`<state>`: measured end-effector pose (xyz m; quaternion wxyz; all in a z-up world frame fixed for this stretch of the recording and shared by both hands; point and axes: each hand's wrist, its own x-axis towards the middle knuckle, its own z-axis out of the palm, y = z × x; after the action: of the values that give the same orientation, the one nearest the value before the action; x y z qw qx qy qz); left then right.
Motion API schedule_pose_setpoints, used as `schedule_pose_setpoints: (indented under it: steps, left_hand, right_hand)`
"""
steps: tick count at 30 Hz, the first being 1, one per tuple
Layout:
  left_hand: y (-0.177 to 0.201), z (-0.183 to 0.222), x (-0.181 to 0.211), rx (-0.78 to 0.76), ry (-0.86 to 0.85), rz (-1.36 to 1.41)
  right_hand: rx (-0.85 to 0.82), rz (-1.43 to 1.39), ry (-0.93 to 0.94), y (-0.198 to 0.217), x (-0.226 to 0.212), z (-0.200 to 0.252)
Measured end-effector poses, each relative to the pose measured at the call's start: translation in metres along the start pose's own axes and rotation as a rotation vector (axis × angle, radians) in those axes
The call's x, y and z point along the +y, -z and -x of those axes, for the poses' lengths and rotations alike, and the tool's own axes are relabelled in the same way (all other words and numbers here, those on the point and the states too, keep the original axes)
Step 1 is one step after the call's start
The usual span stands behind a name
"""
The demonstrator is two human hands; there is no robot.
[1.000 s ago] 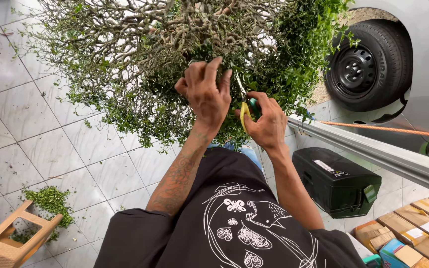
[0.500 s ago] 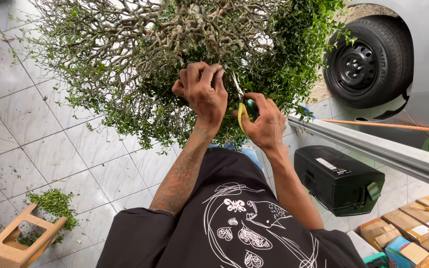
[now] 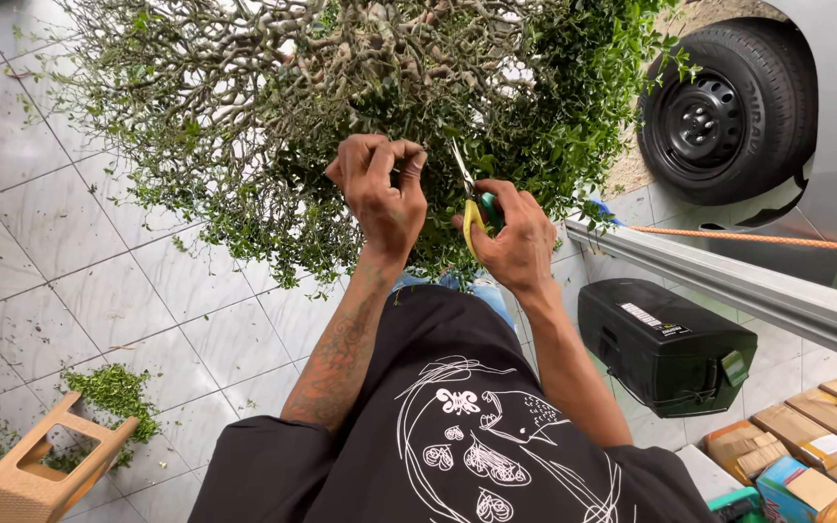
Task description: The person trims a bonsai tree using yellow-handled scissors, carefully cutting small branches and leaves while holding the foliage with the left hand. The trimmed leaves fall onto the tiled floor below.
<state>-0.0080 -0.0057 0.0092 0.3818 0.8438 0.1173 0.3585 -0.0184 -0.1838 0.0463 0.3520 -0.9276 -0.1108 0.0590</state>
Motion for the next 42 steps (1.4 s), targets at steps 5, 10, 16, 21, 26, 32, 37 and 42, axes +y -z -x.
schedule_pose_setpoints:
  steps: [5, 10, 16, 21, 26, 32, 37, 42]
  left_hand:
    - [-0.003, -0.006, 0.006, -0.019, -0.041, -0.168]
    - [-0.012, -0.011, 0.015, -0.097, 0.001, -0.403]
    - [-0.017, -0.011, 0.015, -0.113, 0.003, -0.468]
    - [-0.018, -0.010, 0.012, -0.055, -0.008, -0.437]
    - [-0.018, -0.011, 0.011, -0.060, 0.003, -0.446]
    - [-0.020, -0.016, 0.014, -0.076, 0.086, -0.376]
    - [-0.018, -0.009, 0.005, -0.096, 0.126, -0.296]
    - [-0.007, -0.010, -0.007, -0.114, 0.090, -0.144]
  right_hand:
    - [0.001, -0.002, -0.006, -0.001, 0.000, 0.002]
    - [-0.001, 0.007, 0.015, 0.001, -0.010, -0.002]
    - [-0.007, 0.018, 0.003, 0.002, -0.011, 0.001]
    - [-0.004, 0.006, -0.017, 0.003, -0.009, 0.003]
    - [0.008, 0.003, -0.021, 0.005, -0.009, 0.004]
    - [0.003, 0.004, -0.022, 0.003, -0.004, 0.007]
    - [0.005, 0.004, -0.026, 0.000, 0.000, 0.008]
    - [-0.003, -0.018, -0.010, 0.002, 0.000, 0.006]
